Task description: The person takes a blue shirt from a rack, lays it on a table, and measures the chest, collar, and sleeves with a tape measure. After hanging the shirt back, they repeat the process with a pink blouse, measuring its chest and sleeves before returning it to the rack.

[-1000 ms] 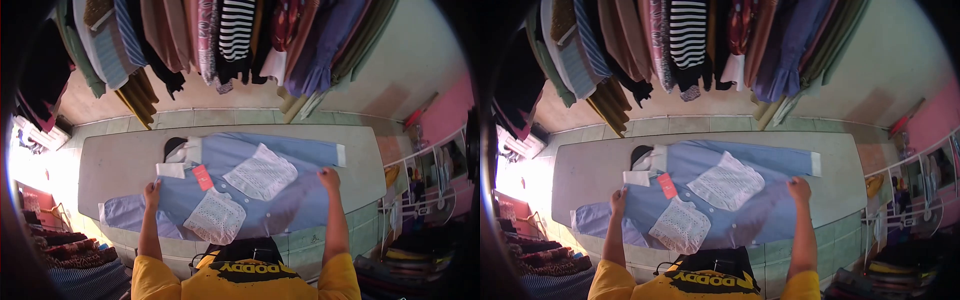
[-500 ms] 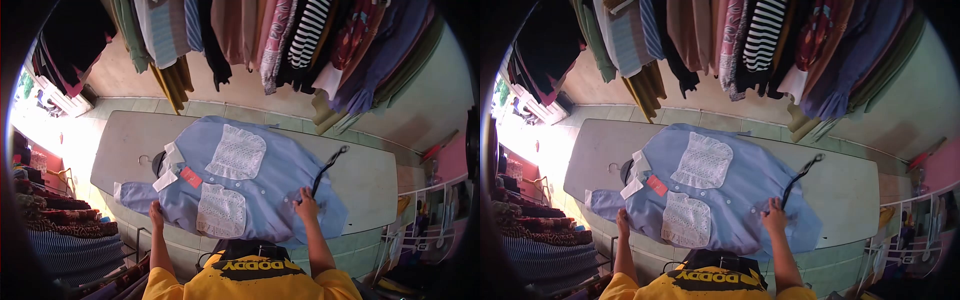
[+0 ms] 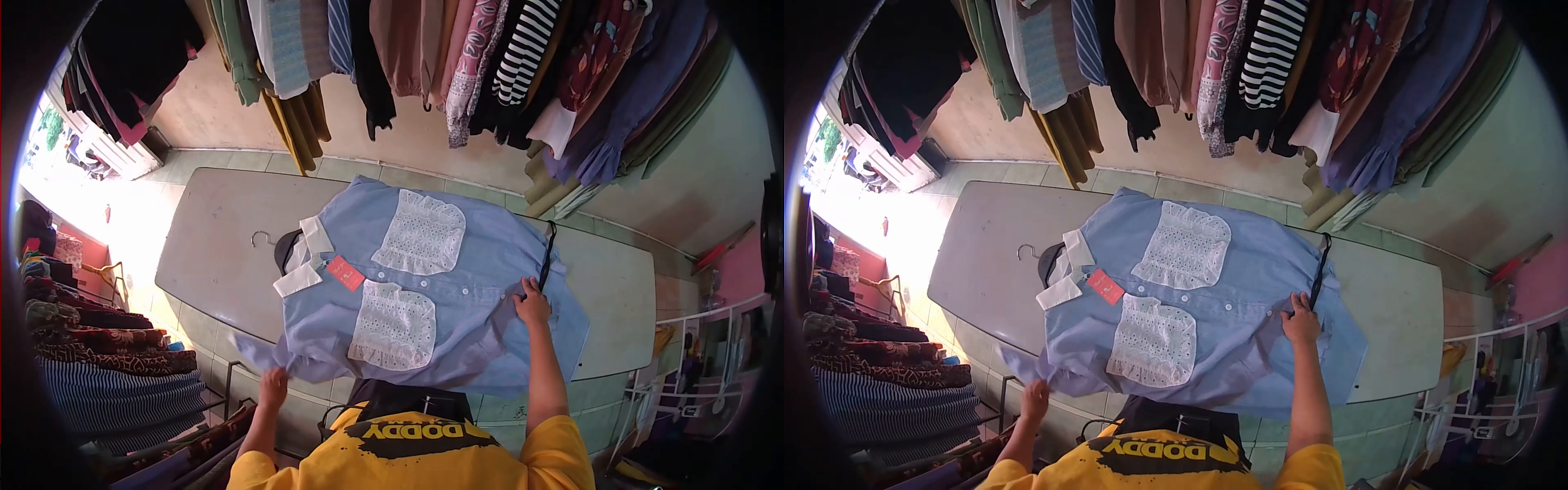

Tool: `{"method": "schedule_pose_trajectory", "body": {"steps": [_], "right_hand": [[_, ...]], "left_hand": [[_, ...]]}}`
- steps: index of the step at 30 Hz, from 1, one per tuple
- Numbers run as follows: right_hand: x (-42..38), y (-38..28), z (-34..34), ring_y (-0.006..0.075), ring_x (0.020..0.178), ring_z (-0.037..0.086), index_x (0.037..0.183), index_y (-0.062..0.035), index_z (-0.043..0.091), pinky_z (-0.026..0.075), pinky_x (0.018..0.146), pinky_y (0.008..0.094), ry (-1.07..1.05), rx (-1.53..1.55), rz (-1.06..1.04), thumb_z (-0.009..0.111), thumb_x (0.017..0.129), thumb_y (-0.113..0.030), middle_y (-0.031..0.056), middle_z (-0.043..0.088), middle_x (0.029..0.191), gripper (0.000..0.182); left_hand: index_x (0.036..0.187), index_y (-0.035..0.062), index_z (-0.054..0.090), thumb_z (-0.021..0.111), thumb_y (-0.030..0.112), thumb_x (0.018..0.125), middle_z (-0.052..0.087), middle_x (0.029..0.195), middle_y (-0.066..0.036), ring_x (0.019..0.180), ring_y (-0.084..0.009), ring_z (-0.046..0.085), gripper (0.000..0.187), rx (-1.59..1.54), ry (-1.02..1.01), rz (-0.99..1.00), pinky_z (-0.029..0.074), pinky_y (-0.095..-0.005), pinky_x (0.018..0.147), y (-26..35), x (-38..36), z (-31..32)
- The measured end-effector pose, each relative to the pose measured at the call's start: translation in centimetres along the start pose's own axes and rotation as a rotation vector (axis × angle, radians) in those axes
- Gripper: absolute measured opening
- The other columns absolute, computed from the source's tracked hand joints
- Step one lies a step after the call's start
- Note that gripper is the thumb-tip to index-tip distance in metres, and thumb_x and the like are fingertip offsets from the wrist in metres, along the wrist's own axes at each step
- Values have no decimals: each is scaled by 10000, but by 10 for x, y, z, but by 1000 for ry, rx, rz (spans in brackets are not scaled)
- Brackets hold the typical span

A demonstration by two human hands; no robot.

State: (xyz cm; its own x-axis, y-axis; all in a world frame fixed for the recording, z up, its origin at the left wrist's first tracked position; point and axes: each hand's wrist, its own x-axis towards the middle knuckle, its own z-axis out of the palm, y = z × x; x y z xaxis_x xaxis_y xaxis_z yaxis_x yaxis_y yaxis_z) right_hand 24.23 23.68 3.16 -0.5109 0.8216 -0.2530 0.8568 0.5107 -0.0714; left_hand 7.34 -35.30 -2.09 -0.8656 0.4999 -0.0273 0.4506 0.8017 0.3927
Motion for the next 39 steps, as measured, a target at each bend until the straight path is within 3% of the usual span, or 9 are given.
{"method": "schedule_pose_trajectory", "body": {"steps": [3, 4, 7, 10, 14, 23, 28, 36, 39], "right_hand": [[-3, 12, 10, 327, 990, 523, 1241, -241, 419, 456, 822, 397, 123, 75, -92, 576, 742, -325, -26, 384, 1313, 530], [-4, 24, 16, 327, 990, 523, 1241, -241, 419, 456, 822, 397, 121, 77, -86, 576, 742, -325, -26, 384, 1313, 530], [-8, 94, 24, 329, 995, 509, 1212, -197, 443, 430, 846, 448, 242, -43, -222, 584, 738, -332, 10, 436, 1265, 512], [-25, 177, -3, 327, 1003, 502, 1196, -152, 447, 456, 811, 436, 102, -284, 396, 576, 740, -326, 48, 481, 1187, 505], [-45, 218, -39, 330, 959, 525, 1146, -93, 483, 475, 752, 409, 305, -125, 585, 604, 723, -225, 119, 506, 1128, 460], [-21, 63, -1, 333, 915, 538, 1119, -111, 525, 444, 787, 384, 223, 192, -216, 649, 684, -230, 105, 476, 1213, 468], [-7, 60, 10, 349, 865, 561, 1162, -160, 509, 469, 758, 383, 161, 195, -194, 651, 681, -263, 89, 437, 1264, 512], [-7, 49, -5, 346, 850, 564, 1153, -187, 520, 489, 726, 382, 119, 156, -149, 656, 671, -269, 64, 462, 1241, 507], [10, 43, -9, 323, 817, 557, 1057, -180, 568, 490, 675, 391, 144, 145, -221, 652, 674, -248, 57, 541, 1102, 398]], "left_hand": [[785, 71, 608, 596, 229, 736, 627, 756, -109, 722, -244, 603, 166, -597, -705, -315, 464, -359, 663, -55, -71, 36], [885, 104, 618, 602, 279, 739, 628, 852, -114, 821, -247, 598, 228, -184, -900, 3, 463, -349, 744, -65, -81, 37], [971, 125, 603, 587, 261, 741, 611, 919, -127, 897, -256, 575, 268, -243, -1159, 16, 447, -356, 807, -54, -80, 21], [900, 88, 586, 539, 256, 787, 576, 934, -152, 874, -320, 539, 208, 65, -339, -473, 421, -415, 752, -13, -9, -8], [838, 4, 539, 489, 85, 801, 525, 869, -159, 847, -330, 489, 103, 92, 514, -43, 382, -423, 742, 31, 124, -28], [1075, 95, 540, 482, 111, 791, 479, 1164, -110, 1113, -278, 419, 290, 95, 217, 609, 341, -400, 911, 160, 349, 24], [1083, 118, 547, 474, 327, 831, 522, 1113, -106, 1060, -300, 467, 336, -83, 77, -138, 355, -414, 892, 167, 422, 46], [893, 130, 652, 548, 402, 776, 634, 845, -40, 892, -194, 572, 314, -479, 109, -437, 333, -431, 801, 156, 472, 45], [1013, 147, 606, 544, 402, 777, 595, 995, -43, 978, -202, 530, 353, -137, 76, -306, 288, -506, 859, 166, 460, 25]]}}
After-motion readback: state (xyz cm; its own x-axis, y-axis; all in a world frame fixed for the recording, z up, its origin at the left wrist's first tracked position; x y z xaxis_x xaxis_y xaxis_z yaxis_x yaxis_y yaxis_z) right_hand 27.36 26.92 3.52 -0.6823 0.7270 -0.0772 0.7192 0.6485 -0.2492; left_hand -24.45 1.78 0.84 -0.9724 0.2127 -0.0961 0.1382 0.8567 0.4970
